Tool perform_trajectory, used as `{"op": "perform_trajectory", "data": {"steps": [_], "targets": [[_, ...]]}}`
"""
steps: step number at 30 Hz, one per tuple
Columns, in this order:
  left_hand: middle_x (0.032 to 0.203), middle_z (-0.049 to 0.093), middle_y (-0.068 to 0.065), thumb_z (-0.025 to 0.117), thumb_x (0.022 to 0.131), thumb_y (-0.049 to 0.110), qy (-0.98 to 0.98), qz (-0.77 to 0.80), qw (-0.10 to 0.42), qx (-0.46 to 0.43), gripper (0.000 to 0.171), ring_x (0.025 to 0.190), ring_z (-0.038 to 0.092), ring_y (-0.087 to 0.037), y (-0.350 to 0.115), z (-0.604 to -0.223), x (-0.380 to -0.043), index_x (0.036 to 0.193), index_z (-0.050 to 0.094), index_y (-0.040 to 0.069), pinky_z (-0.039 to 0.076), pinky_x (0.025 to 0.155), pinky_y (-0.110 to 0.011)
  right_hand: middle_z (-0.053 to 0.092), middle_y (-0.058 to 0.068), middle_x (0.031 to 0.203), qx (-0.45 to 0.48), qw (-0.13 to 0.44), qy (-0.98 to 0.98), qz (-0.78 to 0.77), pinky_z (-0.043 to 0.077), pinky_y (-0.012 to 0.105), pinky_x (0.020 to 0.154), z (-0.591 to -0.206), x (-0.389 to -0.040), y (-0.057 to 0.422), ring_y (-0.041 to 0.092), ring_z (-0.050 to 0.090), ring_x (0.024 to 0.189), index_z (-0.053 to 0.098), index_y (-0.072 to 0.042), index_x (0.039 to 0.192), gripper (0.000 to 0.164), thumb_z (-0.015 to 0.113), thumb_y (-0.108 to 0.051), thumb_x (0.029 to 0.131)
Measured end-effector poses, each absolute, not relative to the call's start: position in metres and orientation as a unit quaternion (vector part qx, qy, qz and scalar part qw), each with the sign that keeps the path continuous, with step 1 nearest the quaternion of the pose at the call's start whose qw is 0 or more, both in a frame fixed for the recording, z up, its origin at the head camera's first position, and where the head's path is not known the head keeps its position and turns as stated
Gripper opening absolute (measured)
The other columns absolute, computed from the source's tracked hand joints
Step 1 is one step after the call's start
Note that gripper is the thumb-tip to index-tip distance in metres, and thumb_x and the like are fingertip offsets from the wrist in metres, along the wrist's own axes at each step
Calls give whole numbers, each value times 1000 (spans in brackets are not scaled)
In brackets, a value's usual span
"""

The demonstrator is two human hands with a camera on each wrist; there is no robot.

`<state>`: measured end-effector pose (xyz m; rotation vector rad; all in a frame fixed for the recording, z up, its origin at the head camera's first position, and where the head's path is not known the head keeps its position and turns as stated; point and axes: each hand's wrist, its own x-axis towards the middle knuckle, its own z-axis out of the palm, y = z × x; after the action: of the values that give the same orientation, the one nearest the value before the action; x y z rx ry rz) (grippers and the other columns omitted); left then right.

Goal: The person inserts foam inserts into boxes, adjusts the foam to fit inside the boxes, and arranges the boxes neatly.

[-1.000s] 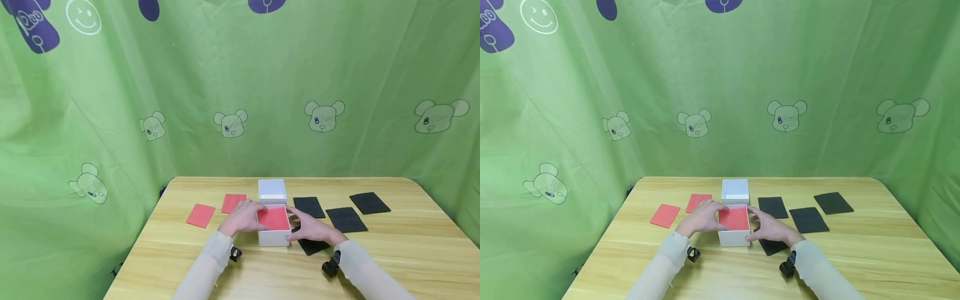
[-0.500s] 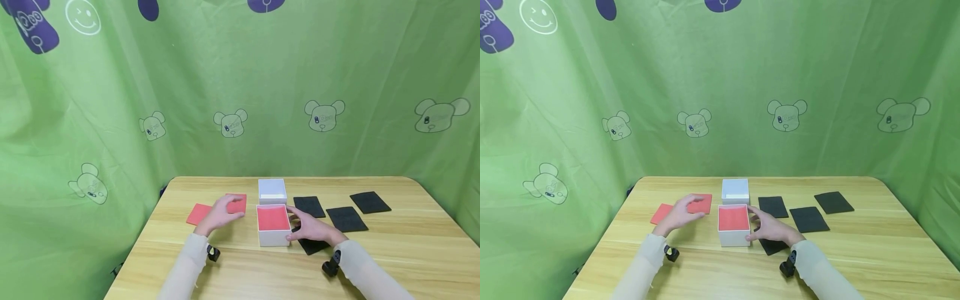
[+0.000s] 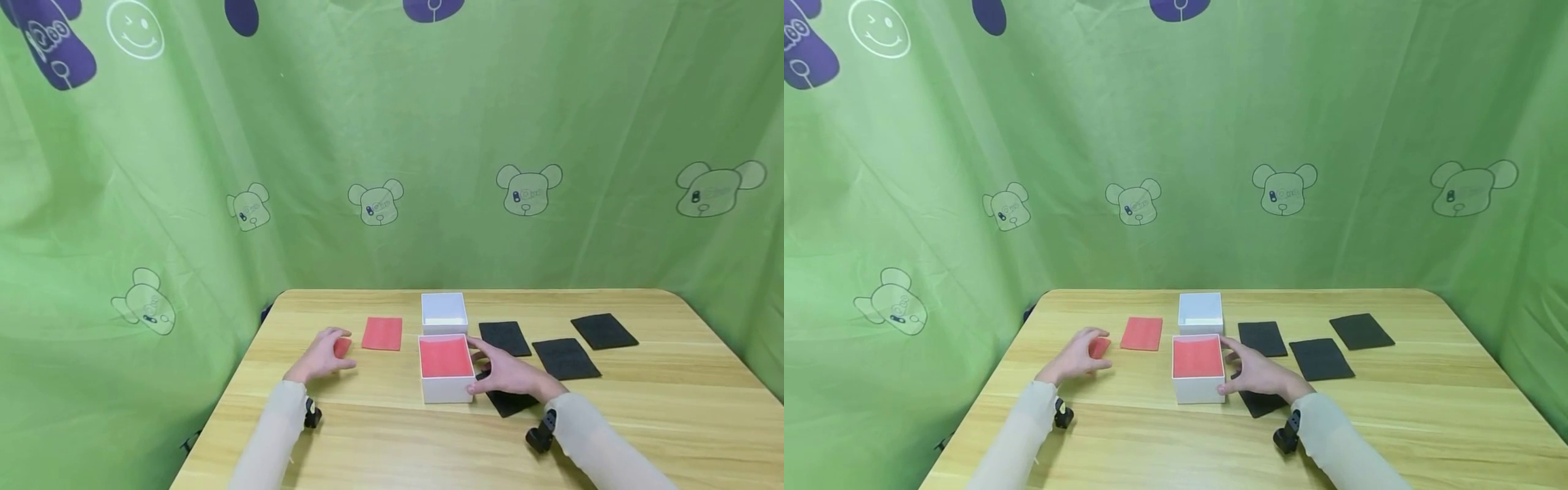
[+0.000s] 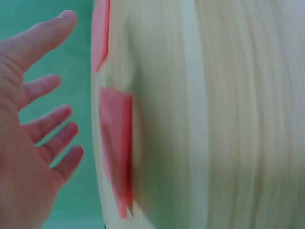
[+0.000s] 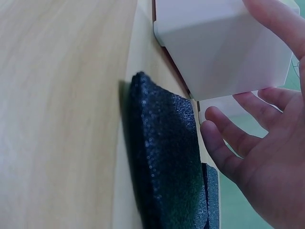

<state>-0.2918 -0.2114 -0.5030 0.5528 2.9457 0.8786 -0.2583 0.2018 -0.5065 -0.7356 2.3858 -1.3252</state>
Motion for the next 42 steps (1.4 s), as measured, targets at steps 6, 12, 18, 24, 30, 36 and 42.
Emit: {"op": "perform_trajectory", "data": {"steps": [6, 12, 18, 24, 30, 36, 42], "targets": [[142, 36, -21, 81, 70, 42, 961, 243, 30, 131, 80, 128, 34, -37, -228, -512, -293, 135, 50, 8, 37, 100, -54, 38, 19, 141, -253, 156, 836, -461, 39, 52, 100, -506, -259, 202, 37, 42, 123, 16, -6, 150, 102, 81, -30, 75], [145, 32, -23, 79, 72, 43, 967, 235, 36, 95, 76, 130, 30, -40, -237, -521, -294, 135, 51, 13, 35, 100, -57, 37, 19, 141, -247, 161, 837, -461, 38, 53, 100, -507, -258, 202, 37, 42, 123, 15, -7, 151, 103, 80, -32, 75], [143, 33, -23, 80, 73, 34, 960, 254, 23, 115, 71, 127, 34, -40, -238, -522, -296, 133, 52, 10, 37, 97, -56, 39, 21, 140, -256, 153, 835, -463, 39, 54, 99, -504, -257, 202, 38, 42, 122, 15, -6, 151, 103, 81, -30, 75], [144, 32, -25, 81, 72, 33, 961, 253, 41, 105, 77, 129, 32, -39, -238, -519, -294, 137, 47, 9, 38, 98, -54, 39, 21, 139, -260, 152, 833, -463, 39, 54, 98, -504, -257, 201, 39, 43, 122, 16, -6, 151, 103, 81, -29, 74], [140, 38, -23, 78, 71, 44, 970, 229, 38, 72, 85, 123, 36, -36, -236, -520, -292, 141, 42, 10, 40, 94, -51, 38, 21, 140, -261, 152, 831, -466, 39, 54, 98, -505, -256, 202, 39, 42, 122, 16, -7, 151, 102, 81, -28, 74], [126, 47, -17, 78, 71, 40, 973, 215, 31, 74, 84, 107, 42, -29, -234, -519, -294, 141, 42, 11, 43, 85, -46, 38, 21, 140, -267, 150, 829, -467, 39, 54, 98, -506, -257, 202, 39, 42, 122, 15, -7, 151, 103, 81, -27, 75], [125, 47, -15, 77, 70, 44, 974, 209, 40, 74, 85, 106, 42, -28, -234, -520, -294, 141, 43, 12, 42, 85, -44, 38, 21, 140, -267, 152, 828, -468, 38, 54, 98, -507, -257, 201, 39, 42, 122, 16, -7, 151, 103, 81, -28, 74]]}}
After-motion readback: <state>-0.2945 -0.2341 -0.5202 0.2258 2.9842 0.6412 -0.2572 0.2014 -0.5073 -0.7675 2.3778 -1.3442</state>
